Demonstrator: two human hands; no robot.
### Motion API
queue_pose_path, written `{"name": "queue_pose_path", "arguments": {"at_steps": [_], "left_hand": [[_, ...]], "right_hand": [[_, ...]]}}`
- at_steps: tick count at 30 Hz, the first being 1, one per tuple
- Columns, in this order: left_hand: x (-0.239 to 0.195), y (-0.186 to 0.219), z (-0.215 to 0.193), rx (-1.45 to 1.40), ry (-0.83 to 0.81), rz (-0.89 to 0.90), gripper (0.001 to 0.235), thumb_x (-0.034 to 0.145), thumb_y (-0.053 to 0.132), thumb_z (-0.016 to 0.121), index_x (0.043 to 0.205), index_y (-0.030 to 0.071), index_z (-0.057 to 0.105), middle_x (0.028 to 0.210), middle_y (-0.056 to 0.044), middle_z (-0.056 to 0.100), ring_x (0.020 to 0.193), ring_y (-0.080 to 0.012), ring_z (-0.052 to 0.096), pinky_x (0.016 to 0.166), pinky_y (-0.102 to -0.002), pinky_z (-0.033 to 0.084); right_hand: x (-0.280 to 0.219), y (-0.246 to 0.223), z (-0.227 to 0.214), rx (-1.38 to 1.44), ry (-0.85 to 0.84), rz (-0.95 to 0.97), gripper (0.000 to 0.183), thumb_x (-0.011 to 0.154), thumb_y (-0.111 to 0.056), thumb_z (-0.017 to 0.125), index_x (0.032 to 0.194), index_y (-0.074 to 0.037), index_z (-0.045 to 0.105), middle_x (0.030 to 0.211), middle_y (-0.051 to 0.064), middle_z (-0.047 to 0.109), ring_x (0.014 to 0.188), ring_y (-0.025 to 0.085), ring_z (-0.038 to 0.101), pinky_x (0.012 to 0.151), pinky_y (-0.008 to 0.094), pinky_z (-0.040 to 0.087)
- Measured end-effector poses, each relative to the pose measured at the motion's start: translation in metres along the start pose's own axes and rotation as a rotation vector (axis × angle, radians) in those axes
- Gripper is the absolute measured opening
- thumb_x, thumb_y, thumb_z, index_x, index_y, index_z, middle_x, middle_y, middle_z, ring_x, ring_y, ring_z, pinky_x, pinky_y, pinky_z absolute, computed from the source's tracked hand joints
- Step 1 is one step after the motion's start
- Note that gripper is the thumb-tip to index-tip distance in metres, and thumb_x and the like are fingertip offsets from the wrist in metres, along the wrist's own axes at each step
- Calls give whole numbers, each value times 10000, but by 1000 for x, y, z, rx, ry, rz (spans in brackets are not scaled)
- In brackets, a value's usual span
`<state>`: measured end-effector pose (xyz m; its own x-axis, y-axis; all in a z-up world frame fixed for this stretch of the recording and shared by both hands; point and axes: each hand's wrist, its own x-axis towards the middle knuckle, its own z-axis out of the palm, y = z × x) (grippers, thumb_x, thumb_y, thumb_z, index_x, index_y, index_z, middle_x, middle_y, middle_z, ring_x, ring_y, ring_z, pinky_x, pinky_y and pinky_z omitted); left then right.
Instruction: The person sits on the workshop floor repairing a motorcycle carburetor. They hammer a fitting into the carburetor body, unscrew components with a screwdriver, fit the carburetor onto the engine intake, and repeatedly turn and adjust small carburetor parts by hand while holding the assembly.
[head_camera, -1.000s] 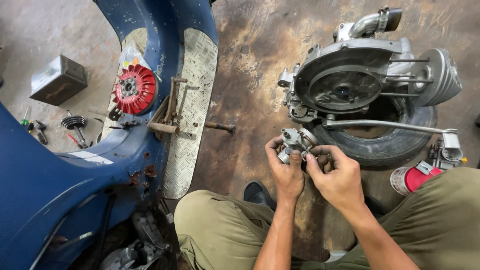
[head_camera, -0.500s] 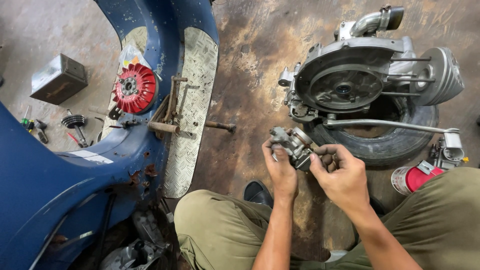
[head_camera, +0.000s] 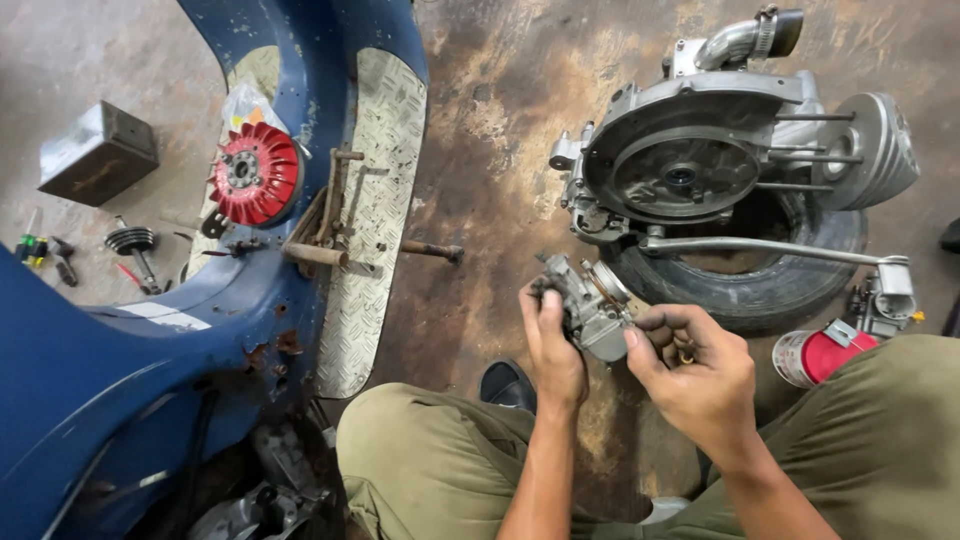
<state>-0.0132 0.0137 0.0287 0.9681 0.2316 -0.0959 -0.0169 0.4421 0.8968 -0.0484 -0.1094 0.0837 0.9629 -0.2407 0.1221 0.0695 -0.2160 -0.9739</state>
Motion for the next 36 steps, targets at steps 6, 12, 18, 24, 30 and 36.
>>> {"name": "queue_pose_path", "arguments": {"at_steps": [6, 12, 18, 24, 30, 36], "left_hand": [[-5, 18, -1, 83, -17, 14, 329, 1039, 243, 447, 1255, -1, 495, 1077, -89, 571, 942, -145, 495, 895, -307, 422], [-7, 26, -3, 62, -68, 33, 396, 1035, 295, 477, 1282, -15, 470, 1112, -108, 560, 954, -144, 500, 880, -294, 433], [-10, 21, -7, 61, -92, 36, 404, 1025, 277, 496, 1309, -3, 430, 1138, -117, 548, 952, -146, 513, 866, -294, 452], [-10, 27, -4, 43, -101, 46, 359, 1024, 263, 491, 1268, 5, 441, 1102, -91, 531, 927, -128, 484, 843, -281, 432], [-10, 34, -1, 32, -124, -3, 341, 1040, 268, 479, 1259, 7, 470, 1106, -108, 552, 930, -135, 494, 852, -288, 438], [-8, 23, -3, -41, -96, -178, 439, 1041, 310, 473, 1351, 3, 433, 1193, -120, 562, 1031, -154, 519, 926, -292, 443]], "right_hand": [[-3, -1, -7, -3, -24, -62, 203, 820, 55, 755, 1009, 36, 683, 762, 22, 686, 589, 39, 530, 526, 162, 428], [-2, 10, -6, -18, -29, -94, 222, 816, 69, 760, 1014, 36, 664, 812, 39, 704, 603, 46, 542, 540, 166, 436], [0, 6, -4, -38, -41, -98, 207, 825, 55, 760, 1006, 22, 666, 755, 5, 673, 572, 29, 485, 509, 167, 389], [0, 5, -4, -13, -59, -101, 214, 826, 64, 752, 1013, 23, 656, 751, -3, 663, 572, 23, 491, 509, 163, 401], [0, 1, -3, -19, -46, -95, 184, 827, 63, 746, 984, 24, 657, 719, -1, 650, 562, 27, 488, 504, 163, 396], [-2, 4, -2, -17, -30, -62, 182, 843, 56, 739, 1003, 33, 655, 753, 23, 673, 587, 44, 531, 536, 167, 438]]}}
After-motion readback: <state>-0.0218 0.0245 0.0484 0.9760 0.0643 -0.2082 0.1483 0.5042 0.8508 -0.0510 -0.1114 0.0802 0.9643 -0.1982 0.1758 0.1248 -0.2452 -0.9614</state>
